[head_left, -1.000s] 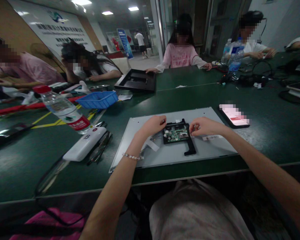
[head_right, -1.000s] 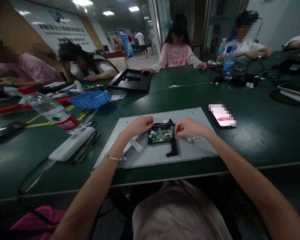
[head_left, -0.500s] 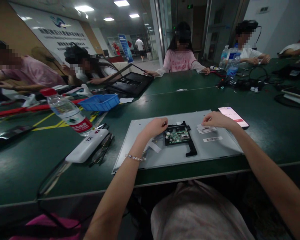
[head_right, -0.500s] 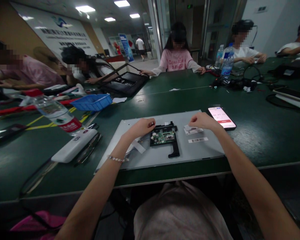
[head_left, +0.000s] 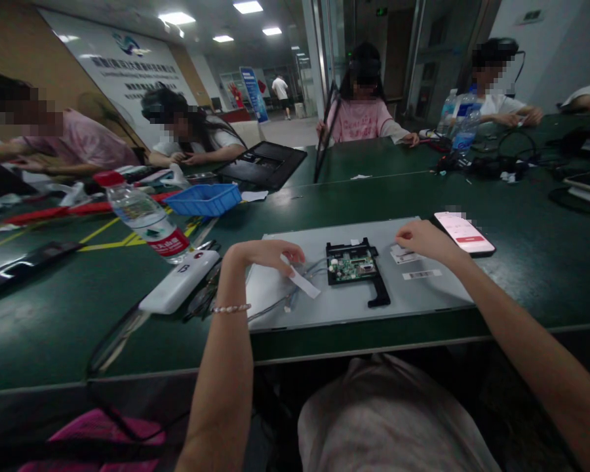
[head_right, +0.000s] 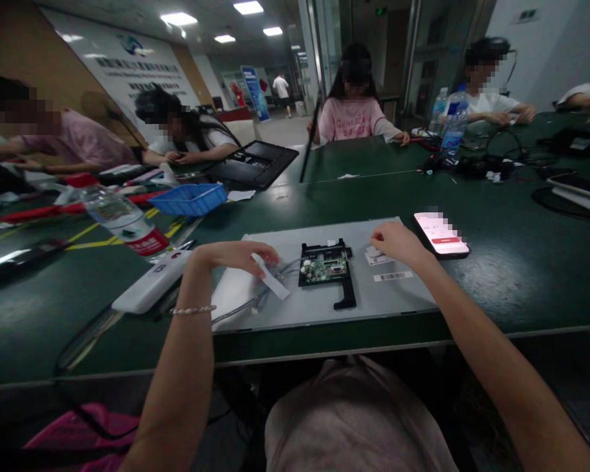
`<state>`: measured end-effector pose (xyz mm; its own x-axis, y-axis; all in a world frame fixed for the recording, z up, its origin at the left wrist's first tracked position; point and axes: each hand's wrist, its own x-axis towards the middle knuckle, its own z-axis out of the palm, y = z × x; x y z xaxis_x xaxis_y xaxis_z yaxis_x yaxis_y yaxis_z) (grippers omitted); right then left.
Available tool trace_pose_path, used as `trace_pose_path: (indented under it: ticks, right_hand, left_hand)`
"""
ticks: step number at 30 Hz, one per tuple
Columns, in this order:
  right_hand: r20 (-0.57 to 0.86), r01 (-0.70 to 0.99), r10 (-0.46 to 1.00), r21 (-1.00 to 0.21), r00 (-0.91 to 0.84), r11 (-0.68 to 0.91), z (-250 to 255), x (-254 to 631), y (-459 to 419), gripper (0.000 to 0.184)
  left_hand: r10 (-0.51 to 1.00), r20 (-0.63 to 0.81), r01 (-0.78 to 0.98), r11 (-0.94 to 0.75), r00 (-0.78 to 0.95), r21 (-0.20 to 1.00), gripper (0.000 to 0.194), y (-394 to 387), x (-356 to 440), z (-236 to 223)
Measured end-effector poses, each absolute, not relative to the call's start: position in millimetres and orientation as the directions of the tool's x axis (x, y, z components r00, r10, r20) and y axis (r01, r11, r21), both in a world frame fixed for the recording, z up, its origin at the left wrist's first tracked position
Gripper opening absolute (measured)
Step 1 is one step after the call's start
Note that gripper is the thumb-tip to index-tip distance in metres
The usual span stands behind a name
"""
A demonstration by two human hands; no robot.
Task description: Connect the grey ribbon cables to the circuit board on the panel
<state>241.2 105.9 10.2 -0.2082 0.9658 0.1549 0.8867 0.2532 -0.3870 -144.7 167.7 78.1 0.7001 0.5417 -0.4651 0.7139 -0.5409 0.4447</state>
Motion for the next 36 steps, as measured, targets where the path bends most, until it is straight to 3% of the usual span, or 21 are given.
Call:
trace_pose_path:
  ticks: [5, 9, 16, 22, 28, 32, 36]
  right_hand:
    - [0.211, 0.852, 0.951, -0.430, -0.226, 0.298, 13.7, 234.3, 104.0, 0.024]
    - [0.311, 0.774, 0.915, -0.500, -0.258, 0.388, 19.6, 219.6, 105.5, 0.029]
    - [0.287, 0.729, 0.781, -0.285, -0.554, 0.622, 23.3, 183.2, 123.1, 0.033]
    - [0.236, 0.766, 0.817, -0.287, -0.526, 0.575, 18.8, 164.0, 134.3, 0.020]
    - [0.253, 0.764, 0.831, -0.327, -0.496, 0.556, 13.0, 165.1, 135.7, 0.020]
    - [0.251, 0.771, 0.835, -0.321, -0.490, 0.550, 10.9, 164.5, 136.1, 0.020]
    - [0.322, 0.760, 0.826, -0.336, -0.462, 0.556, 16.2, 166.5, 135.1, 0.021]
  left_hand:
    - [0.555, -0.523, 0.760, -0.520, 0.647, 0.390, 0.038, 165.2, -141.4, 77.2]
    - [0.648, -0.463, 0.795, -0.528, 0.605, 0.301, 0.031, 169.6, -144.2, 76.5]
    - [0.822, -0.317, 0.879, -0.462, 0.473, 0.114, 0.029, 183.0, -153.0, 64.5]
    - [0.864, -0.202, 0.886, -0.463, 0.460, 0.036, 0.027, 183.6, -142.9, 57.3]
    - [0.853, -0.082, 0.856, -0.514, 0.516, 0.046, 0.050, 175.7, -128.2, 57.2]
    - [0.784, -0.004, 0.775, -0.613, 0.620, 0.154, 0.050, 165.5, -110.9, 58.8]
    - [0.686, -0.054, 0.668, -0.683, 0.726, 0.296, 0.086, 153.0, -91.2, 57.4]
